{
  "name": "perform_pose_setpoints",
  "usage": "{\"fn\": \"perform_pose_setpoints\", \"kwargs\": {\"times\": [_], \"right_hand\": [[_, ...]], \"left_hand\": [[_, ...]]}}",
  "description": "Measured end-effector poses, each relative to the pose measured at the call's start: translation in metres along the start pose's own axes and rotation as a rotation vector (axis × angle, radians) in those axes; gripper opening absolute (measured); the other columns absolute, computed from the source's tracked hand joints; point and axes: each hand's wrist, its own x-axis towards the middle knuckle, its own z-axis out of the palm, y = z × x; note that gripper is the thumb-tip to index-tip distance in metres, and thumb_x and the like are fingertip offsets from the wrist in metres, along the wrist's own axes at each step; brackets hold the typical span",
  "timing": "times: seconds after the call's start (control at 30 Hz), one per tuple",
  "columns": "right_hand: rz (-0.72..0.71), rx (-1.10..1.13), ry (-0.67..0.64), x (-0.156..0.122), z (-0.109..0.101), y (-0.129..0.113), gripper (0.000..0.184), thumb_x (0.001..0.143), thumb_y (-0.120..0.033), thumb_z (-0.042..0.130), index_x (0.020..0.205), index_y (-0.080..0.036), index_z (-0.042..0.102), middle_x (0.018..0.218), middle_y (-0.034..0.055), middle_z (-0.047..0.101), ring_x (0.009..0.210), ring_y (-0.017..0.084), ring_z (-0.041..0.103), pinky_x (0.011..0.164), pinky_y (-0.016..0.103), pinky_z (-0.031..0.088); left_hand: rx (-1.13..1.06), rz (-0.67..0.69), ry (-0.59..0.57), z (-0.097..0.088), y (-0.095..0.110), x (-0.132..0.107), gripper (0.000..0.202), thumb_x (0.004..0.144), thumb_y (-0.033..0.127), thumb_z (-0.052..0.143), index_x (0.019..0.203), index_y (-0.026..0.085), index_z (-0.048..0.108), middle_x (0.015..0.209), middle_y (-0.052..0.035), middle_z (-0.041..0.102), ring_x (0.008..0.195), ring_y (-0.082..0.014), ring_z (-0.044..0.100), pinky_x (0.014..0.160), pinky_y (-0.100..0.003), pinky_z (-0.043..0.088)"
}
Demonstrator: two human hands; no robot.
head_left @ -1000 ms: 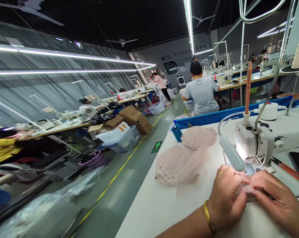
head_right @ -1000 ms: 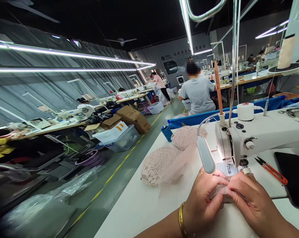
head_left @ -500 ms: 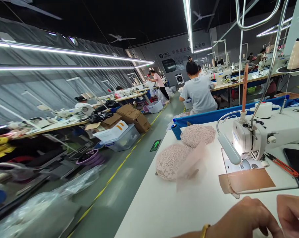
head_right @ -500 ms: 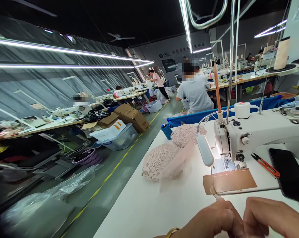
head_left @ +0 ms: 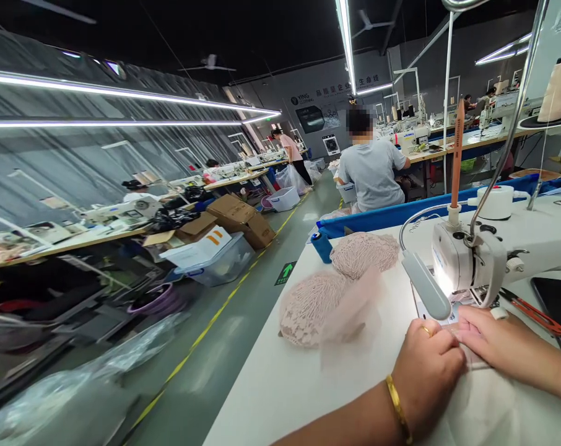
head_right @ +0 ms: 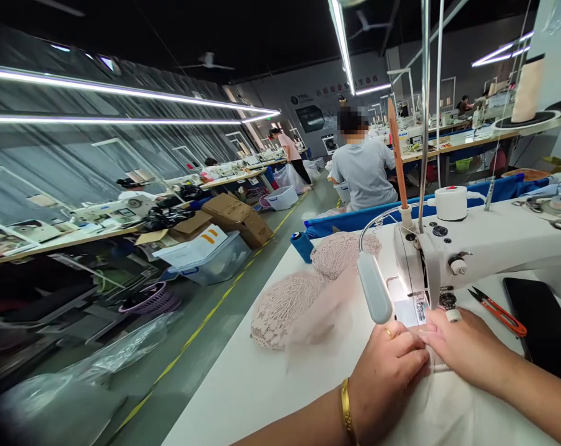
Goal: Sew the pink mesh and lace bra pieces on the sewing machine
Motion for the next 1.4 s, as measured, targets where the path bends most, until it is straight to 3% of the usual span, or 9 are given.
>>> {"fn": "perform_pose_setpoints", "kwargs": {"times": [0.13,0.23,0.3,0.47,0.67,1.1,1.23,1.33,1.4], "right_hand": [[-0.142,-0.133,0.131,-0.013,-0.008,0.004,0.023,0.1,-0.022,0.044,0.087,-0.025,0.063,0.074,0.0054,0.071,0.056,0.023,0.063,0.05,0.034,0.035],[-0.457,-0.219,0.304,-0.02,-0.013,0.002,0.034,0.099,-0.008,0.04,0.106,-0.021,0.07,0.103,0.0101,0.079,0.081,0.025,0.073,0.069,0.036,0.052],[-0.555,-0.183,0.319,-0.02,-0.012,0.002,0.038,0.098,-0.005,0.042,0.115,-0.022,0.072,0.111,0.0081,0.08,0.092,0.025,0.074,0.08,0.037,0.055],[-0.491,-0.085,0.24,-0.014,-0.002,0.011,0.037,0.1,-0.01,0.045,0.114,-0.026,0.075,0.108,0.0064,0.081,0.09,0.023,0.075,0.08,0.036,0.058],[-0.442,-0.15,0.28,-0.012,0.007,0.023,0.039,0.102,-0.013,0.042,0.117,-0.022,0.077,0.118,0.0104,0.082,0.089,0.026,0.076,0.079,0.039,0.061],[-0.331,-0.138,0.351,-0.014,0.031,0.042,0.038,0.104,-0.021,0.045,0.127,-0.027,0.075,0.121,0.0084,0.081,0.103,0.03,0.077,0.083,0.042,0.064],[-0.381,-0.115,0.296,-0.015,0.022,0.039,0.037,0.106,-0.022,0.045,0.126,-0.026,0.076,0.126,0.0081,0.08,0.1,0.029,0.078,0.084,0.042,0.064],[-0.429,-0.089,0.234,-0.022,0.005,0.028,0.03,0.109,-0.041,0.056,0.129,-0.027,0.073,0.124,0.0075,0.08,0.101,0.031,0.077,0.084,0.044,0.064],[-0.46,-0.055,0.17,-0.028,-0.005,0.019,0.046,0.099,-0.062,0.071,0.131,-0.029,0.071,0.126,0.0076,0.079,0.106,0.034,0.076,0.085,0.045,0.065]], "left_hand": [[-0.013,-0.029,-0.007,0.003,-0.001,0.0,0.012,0.103,0.023,0.067,0.091,0.02,0.068,0.091,-0.0019,0.073,0.084,-0.0201,0.061,0.079,-0.039,0.046],[-0.018,-0.049,0.001,0.004,-0.001,0.002,0.015,0.104,0.023,0.065,0.089,0.02,0.068,0.091,-0.0027,0.073,0.084,-0.0204,0.063,0.08,-0.041,0.048],[-0.008,-0.057,0.004,0.003,-0.001,0.002,0.019,0.105,0.024,0.064,0.086,0.019,0.066,0.092,-0.0034,0.073,0.084,-0.0207,0.064,0.079,-0.041,0.048],[0.018,-0.113,-0.043,-0.002,-0.001,0.004,0.012,0.099,0.029,0.072,0.096,0.018,0.067,0.103,-0.0054,0.075,0.09,-0.025,0.066,0.082,-0.045,0.052],[0.07,-0.163,-0.08,-0.004,-0.002,0.01,0.02,0.094,0.034,0.08,0.098,0.018,0.069,0.104,-0.0072,0.075,0.094,-0.0294,0.066,0.083,-0.048,0.055],[0.067,-0.168,-0.061,0.005,-0.002,0.011,0.019,0.095,0.035,0.077,0.097,0.018,0.07,0.103,-0.0076,0.073,0.096,-0.0287,0.066,0.085,-0.049,0.054],[0.055,-0.176,-0.078,0.003,-0.002,0.012,0.019,0.096,0.036,0.077,0.101,0.018,0.071,0.104,-0.0085,0.073,0.097,-0.0299,0.065,0.086,-0.05,0.054],[0.036,-0.199,-0.091,0.001,-0.003,0.011,0.017,0.098,0.035,0.073,0.105,0.02,0.073,0.106,-0.0087,0.073,0.098,-0.0304,0.064,0.086,-0.049,0.053],[0.002,-0.203,-0.097,0.0,-0.006,0.01,0.015,0.1,0.029,0.066,0.11,0.021,0.074,0.108,-0.0092,0.073,0.099,-0.0304,0.063,0.087,-0.049,0.053]]}}
